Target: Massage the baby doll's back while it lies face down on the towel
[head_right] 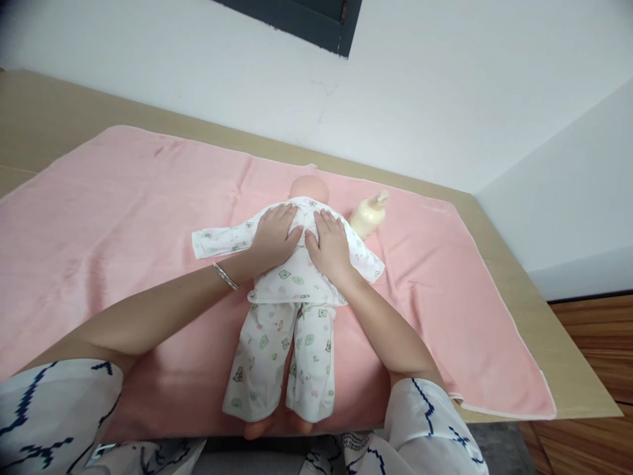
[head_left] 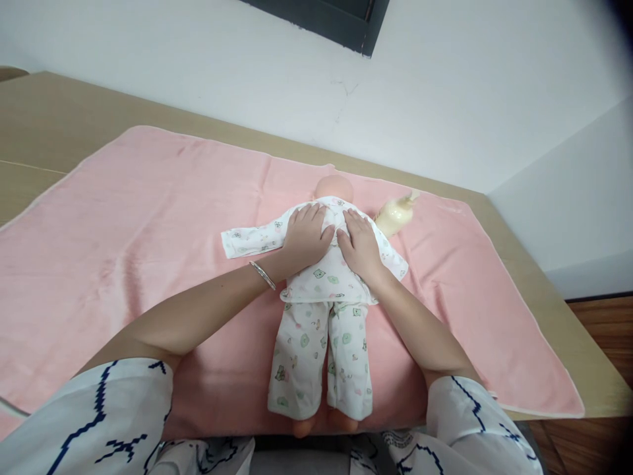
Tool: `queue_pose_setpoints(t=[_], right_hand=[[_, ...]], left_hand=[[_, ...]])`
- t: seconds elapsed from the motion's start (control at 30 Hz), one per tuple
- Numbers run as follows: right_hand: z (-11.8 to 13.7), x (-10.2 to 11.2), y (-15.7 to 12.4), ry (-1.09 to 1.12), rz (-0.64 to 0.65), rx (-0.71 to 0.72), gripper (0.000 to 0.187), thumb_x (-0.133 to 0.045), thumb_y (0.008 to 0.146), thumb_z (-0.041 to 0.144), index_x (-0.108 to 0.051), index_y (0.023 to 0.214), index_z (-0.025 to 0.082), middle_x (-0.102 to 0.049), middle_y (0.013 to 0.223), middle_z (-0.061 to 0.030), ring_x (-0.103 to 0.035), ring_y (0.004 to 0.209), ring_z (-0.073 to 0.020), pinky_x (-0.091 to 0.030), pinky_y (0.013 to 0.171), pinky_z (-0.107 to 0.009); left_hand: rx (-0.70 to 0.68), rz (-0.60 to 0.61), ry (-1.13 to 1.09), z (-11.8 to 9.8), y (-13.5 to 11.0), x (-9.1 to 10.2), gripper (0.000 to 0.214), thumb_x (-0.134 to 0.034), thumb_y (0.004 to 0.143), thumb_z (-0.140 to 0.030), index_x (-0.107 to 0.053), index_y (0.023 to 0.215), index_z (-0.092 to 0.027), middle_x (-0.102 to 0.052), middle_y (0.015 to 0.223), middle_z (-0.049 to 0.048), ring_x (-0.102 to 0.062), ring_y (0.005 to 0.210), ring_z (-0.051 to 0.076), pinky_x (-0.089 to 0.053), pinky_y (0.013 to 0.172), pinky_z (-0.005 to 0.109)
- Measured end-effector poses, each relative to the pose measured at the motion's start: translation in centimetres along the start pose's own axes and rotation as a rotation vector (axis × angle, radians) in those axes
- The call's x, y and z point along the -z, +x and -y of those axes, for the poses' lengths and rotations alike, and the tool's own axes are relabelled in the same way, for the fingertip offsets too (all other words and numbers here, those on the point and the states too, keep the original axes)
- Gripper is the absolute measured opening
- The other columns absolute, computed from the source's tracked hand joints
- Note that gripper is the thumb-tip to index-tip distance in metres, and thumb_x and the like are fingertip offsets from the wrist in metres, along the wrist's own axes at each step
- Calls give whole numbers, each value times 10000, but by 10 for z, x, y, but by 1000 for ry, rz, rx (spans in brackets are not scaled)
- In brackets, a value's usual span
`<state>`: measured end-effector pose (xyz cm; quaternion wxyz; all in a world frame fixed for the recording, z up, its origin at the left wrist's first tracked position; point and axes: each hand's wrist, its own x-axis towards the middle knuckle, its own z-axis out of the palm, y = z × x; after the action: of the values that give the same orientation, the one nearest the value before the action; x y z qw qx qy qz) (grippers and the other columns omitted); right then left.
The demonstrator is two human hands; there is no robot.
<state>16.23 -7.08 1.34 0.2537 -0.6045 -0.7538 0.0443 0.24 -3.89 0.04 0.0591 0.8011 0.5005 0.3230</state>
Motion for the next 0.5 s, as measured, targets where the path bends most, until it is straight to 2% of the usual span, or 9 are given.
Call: queue_pose_setpoints(t=[0.13, 0.5], right_hand=[[1, 1, 0, -12, 3, 4, 593, -333, 999, 394, -443, 1491, 81, -426, 1578, -185, -351, 1504, -303, -219, 1260, -540], [0, 0, 0, 5, -1, 0, 571, -346, 996, 393, -451, 1486, 120, -434, 1578, -161, -355, 1504, -294, -228, 1256, -558]], left_hand=[[-4, 7, 11, 0, 0, 0, 527, -377, 962, -323, -516, 1403, -71, -534, 1488, 173, -447, 1416, 321, -301, 1225, 502], [0, -1, 13, -1, 0, 0, 504, -390, 962, -325, -530, 1391, -101, -549, 1475, 168, -465, 1402, 323, -322, 1212, 516]])
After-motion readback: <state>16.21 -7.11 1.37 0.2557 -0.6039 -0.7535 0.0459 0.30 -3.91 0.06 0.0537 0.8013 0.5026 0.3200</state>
